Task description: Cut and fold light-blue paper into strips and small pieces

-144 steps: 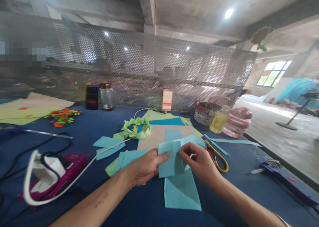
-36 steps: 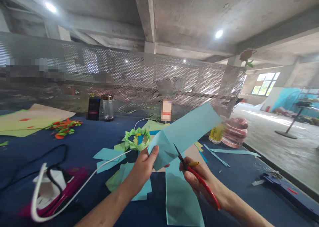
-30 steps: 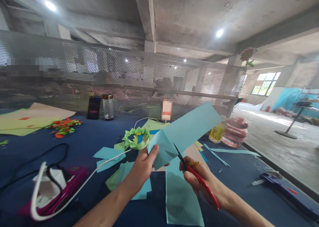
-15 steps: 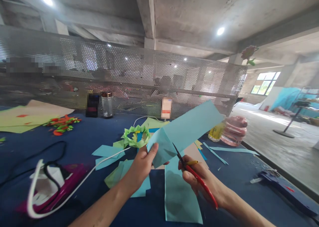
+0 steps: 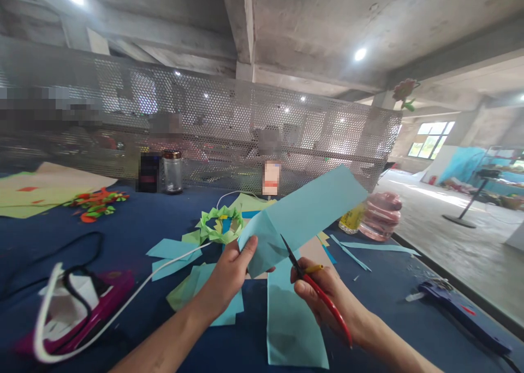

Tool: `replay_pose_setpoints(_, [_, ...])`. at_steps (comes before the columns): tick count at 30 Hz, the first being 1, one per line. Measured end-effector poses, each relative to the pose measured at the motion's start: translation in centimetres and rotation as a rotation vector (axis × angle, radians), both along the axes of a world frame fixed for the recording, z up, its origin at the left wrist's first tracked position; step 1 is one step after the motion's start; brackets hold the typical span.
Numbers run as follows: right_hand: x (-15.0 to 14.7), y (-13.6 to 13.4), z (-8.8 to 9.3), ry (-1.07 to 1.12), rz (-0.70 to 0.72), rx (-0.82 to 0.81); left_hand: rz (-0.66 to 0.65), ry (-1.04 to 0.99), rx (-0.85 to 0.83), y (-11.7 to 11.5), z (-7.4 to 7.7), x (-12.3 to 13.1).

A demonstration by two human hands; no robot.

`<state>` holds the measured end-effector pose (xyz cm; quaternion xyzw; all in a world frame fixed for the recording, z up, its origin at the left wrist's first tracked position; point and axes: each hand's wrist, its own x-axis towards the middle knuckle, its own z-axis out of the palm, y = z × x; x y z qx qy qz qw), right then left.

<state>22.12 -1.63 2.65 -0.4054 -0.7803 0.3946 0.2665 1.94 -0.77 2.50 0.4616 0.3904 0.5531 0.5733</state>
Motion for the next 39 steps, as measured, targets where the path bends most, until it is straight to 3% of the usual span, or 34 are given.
replay_pose_setpoints(12, [0.1,0.6,-0.7,-0.022,0.008,0.059,0.024,-0.030,-0.051,0.0,0.1,0.0])
replay_pose_setpoints(19, [0.3,0.9,-1.6,0.002,-0.027,0.041,0.009,-0.019,0.003,0.2,0.2,0.0])
replay_pose_setpoints(28, [0.1,0.9,-1.2,-0.010,-0.081,0.089,-0.004,-0.067,0.008,0.4,-0.2,0.1])
replay_pose_setpoints(39, [0.0,0.4,-0.4,-0.096,-0.052,0.247,-0.035,-0.039,0.000,-0.2,0.4,-0.1])
